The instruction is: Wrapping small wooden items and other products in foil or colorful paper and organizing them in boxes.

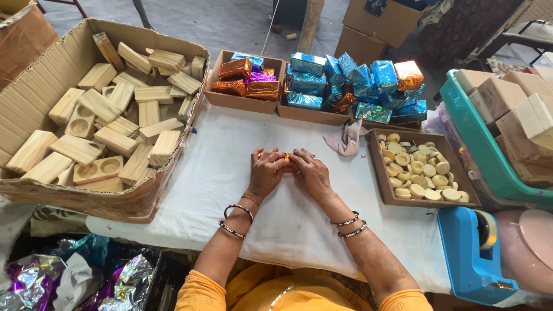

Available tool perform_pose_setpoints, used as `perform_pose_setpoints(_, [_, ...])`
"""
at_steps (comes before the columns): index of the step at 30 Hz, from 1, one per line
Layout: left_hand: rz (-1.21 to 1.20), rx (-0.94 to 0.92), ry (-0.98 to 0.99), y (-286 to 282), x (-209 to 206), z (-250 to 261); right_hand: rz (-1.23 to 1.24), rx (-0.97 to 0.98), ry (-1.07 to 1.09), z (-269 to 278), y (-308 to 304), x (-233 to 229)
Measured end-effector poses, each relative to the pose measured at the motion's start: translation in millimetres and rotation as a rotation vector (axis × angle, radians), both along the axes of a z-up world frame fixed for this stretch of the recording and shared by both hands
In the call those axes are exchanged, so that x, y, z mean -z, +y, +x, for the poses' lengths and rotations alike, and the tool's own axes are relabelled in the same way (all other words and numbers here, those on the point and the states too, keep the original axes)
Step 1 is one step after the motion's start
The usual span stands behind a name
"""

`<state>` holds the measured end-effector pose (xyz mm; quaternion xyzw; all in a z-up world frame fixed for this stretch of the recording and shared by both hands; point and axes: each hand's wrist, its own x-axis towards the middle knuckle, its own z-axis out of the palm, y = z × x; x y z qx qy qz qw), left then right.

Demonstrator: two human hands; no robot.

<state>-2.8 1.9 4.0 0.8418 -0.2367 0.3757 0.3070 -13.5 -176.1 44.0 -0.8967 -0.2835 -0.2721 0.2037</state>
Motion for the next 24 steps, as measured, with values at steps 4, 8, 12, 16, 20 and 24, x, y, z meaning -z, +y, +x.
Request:
perform_pose_setpoints(4, [0.015,0.023,-0.037,11.4,4.6,3.2,0.075,0.002,0.004,-0.8,0.1,6.2])
perform_pose_setpoints(8, [0.029,0.039,0.013,35.1,11.9,7.1,0.07,-0.004,-0.042,-1.7,0.0,6.1])
perform_pose_setpoints(12, [-0.048,-0.041,0.117,47.5,-9.8,-5.8,0.105,-0.011,-0.062,-3.6,1.5,6.3])
perform_pose_setpoints(16, [-0.044,-0.126,-0.107,37.2,-29.8,-16.9,0.089,-0.001,-0.048,-4.3,1.8,6.8])
perform_pose_setpoints(20, [0.132,-0.037,-0.204,16.9,-18.8,-9.9,0.107,-0.008,-0.063,-5.9,3.1,3.8])
perform_pose_setpoints(24, [0.205,0.017,-0.118,2.7,7.8,5.2,0.107,0.014,-0.042,-2.2,-1.8,12.9])
